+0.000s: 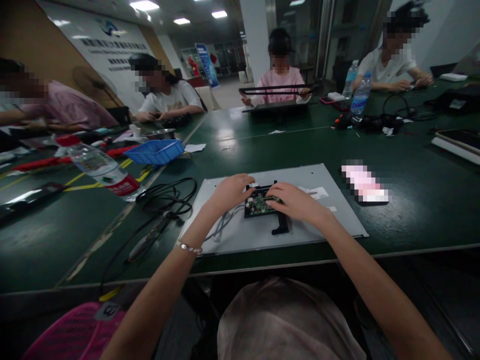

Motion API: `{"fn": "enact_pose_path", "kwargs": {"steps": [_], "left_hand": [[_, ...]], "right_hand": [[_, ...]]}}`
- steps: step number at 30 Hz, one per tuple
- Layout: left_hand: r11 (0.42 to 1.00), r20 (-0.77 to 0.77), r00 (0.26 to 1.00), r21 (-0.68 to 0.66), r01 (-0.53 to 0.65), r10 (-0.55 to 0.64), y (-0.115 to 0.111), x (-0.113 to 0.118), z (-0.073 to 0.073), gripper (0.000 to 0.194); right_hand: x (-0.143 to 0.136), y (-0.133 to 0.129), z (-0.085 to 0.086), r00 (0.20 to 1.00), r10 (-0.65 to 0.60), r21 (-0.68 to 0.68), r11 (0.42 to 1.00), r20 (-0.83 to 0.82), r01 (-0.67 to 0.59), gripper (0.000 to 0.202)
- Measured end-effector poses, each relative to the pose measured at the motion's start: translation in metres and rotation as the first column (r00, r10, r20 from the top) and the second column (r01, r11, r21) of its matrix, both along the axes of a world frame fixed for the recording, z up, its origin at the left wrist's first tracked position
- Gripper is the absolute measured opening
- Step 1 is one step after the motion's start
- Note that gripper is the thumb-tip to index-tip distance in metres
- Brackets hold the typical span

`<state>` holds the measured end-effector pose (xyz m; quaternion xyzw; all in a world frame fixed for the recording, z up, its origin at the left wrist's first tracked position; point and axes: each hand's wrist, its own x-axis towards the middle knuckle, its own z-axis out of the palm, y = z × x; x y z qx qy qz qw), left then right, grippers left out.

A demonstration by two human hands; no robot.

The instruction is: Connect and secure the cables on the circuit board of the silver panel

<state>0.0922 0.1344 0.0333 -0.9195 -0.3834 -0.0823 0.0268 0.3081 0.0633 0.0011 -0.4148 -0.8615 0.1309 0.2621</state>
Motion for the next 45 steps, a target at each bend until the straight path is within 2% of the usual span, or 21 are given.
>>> {"fn": "enact_pose_path", "kwargs": {"steps": [2, 7, 14, 17, 22, 26, 30, 33, 37, 41, 45], "left_hand": [[1.0, -0.024, 1.0, 0.006, -0.005, 0.005, 0.007, 0.008, -0.003, 0.022], [0.999, -0.078, 0.997, 0.03, -0.022, 0.025, 0.017, 0.014, -0.006, 0.02], [0.995, -0.221, 0.971, 0.07, -0.073, 0.087, 0.016, 0.024, -0.004, 0.027], [0.993, -0.25, 0.964, 0.106, -0.06, 0.085, 0.016, 0.027, -0.004, 0.029], [0.972, -0.24, 0.968, 0.236, -0.017, 0.075, 0.023, 0.031, 0.002, 0.028], [0.95, -0.163, 0.982, 0.309, -0.044, 0.098, 0.033, 0.037, 0.003, 0.029], [0.977, -0.18, 0.974, 0.188, -0.102, 0.136, 0.04, 0.038, -0.006, 0.029], [0.979, -0.174, 0.972, 0.151, -0.135, 0.161, 0.041, 0.031, -0.008, 0.033], [0.987, -0.044, 0.986, 0.042, -0.156, 0.158, 0.039, 0.011, -0.003, 0.034], [0.976, 0.157, 0.987, -0.219, -0.011, 0.047, 0.033, -0.013, 0.001, 0.045], [0.855, 0.206, 0.975, -0.487, 0.178, -0.086, 0.023, -0.033, 0.001, 0.076]], "right_hand": [[-0.003, 0.0, -0.001, 0.999, 0.039, -0.025, 0.999, 0.033, -0.038, 0.031], [-0.003, 0.0, -0.003, 0.995, 0.043, -0.046, 0.998, 0.088, -0.039, 0.032], [-0.002, 0.002, -0.004, 0.995, 0.043, -0.031, 0.999, 0.085, -0.04, 0.031], [-0.002, 0.003, -0.005, 0.995, 0.045, -0.035, 0.998, 0.084, -0.042, 0.029], [-0.003, 0.002, -0.004, 0.996, 0.044, -0.025, 0.999, 0.081, -0.042, 0.029], [-0.003, 0.002, -0.004, 0.996, 0.047, -0.024, 0.999, 0.08, -0.045, 0.029], [-0.003, 0.002, -0.004, 0.996, 0.047, -0.018, 0.999, 0.075, -0.046, 0.029], [-0.003, 0.001, -0.004, 0.997, 0.044, -0.014, 0.999, 0.066, -0.043, 0.029], [-0.003, 0.001, -0.004, 0.996, 0.039, -0.026, 0.999, 0.076, -0.037, 0.03], [-0.003, 0.002, -0.005, 0.996, 0.035, -0.027, 0.999, 0.077, -0.033, 0.03], [-0.003, 0.001, -0.005, 0.997, 0.04, -0.026, 0.999, 0.074, -0.038, 0.028]]}}
